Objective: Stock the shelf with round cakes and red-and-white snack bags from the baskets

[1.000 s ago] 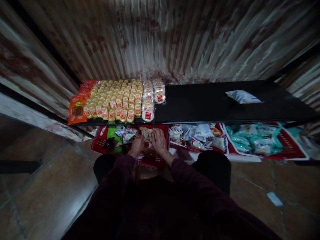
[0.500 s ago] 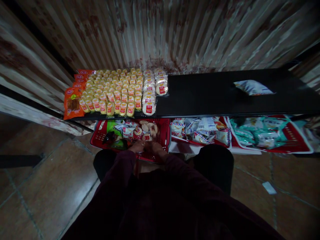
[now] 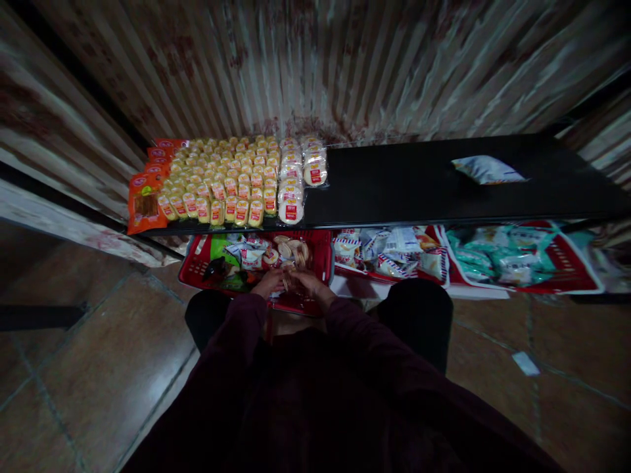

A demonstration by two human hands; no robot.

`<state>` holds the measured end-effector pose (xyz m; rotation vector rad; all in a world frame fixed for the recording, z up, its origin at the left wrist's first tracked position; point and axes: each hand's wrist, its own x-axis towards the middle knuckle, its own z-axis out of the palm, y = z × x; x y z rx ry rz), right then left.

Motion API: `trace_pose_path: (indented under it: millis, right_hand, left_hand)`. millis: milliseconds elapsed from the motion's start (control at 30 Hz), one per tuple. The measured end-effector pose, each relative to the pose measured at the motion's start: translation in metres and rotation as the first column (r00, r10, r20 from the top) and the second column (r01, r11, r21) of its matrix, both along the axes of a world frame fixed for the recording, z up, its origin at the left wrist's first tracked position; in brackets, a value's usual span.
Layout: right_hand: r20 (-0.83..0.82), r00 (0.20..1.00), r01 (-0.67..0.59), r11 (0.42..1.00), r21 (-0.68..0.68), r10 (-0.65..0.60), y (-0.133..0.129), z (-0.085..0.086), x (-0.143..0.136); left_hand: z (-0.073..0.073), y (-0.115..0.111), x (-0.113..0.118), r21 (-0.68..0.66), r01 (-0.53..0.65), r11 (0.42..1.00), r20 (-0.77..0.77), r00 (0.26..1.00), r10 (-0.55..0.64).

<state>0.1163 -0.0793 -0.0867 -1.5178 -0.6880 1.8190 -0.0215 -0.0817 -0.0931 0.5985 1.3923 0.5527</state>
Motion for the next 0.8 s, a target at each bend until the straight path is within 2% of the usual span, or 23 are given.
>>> trace_pose_path:
  millis: [100,167,267,433,600,800]
  right_hand:
    - [-0.112,0.994,-0.03,0.993,-0.116,0.017,-0.002,0.008,-0.002]
    - [-0.163,0.986,0.018,0.984,-0.178,-0.048,-0.006,0.014,-0.004]
    - [-0.155,0.979,0.097,0.973,-0.207,-0.131,-0.014,0.018,-0.007]
    - [-0.135,0.971,0.174,0.969,-0.176,-0.199,-0.022,0.017,-0.007]
    - [-0.129,0.955,0.256,0.961,-0.1,-0.268,-0.025,0.018,-0.004]
    - [-0.143,0.935,0.32,0.946,-0.046,-0.323,-0.033,0.027,-0.002]
  left_hand:
    - [0.005,-0.001,0.003,-0.055,-0.092,0.994,0.043,0.995,0.094]
    - [0.007,-0.001,0.005,-0.087,-0.131,0.988,0.054,0.989,0.136]
    - [0.011,-0.002,0.006,-0.092,-0.15,0.984,0.021,0.988,0.152]
    - [0.018,-0.006,0.006,-0.079,-0.202,0.976,-0.039,0.979,0.199]
    - [0.028,-0.01,0.009,-0.036,-0.254,0.967,-0.034,0.967,0.253]
    - [0.039,-0.015,0.013,0.035,-0.315,0.948,0.008,0.949,0.315]
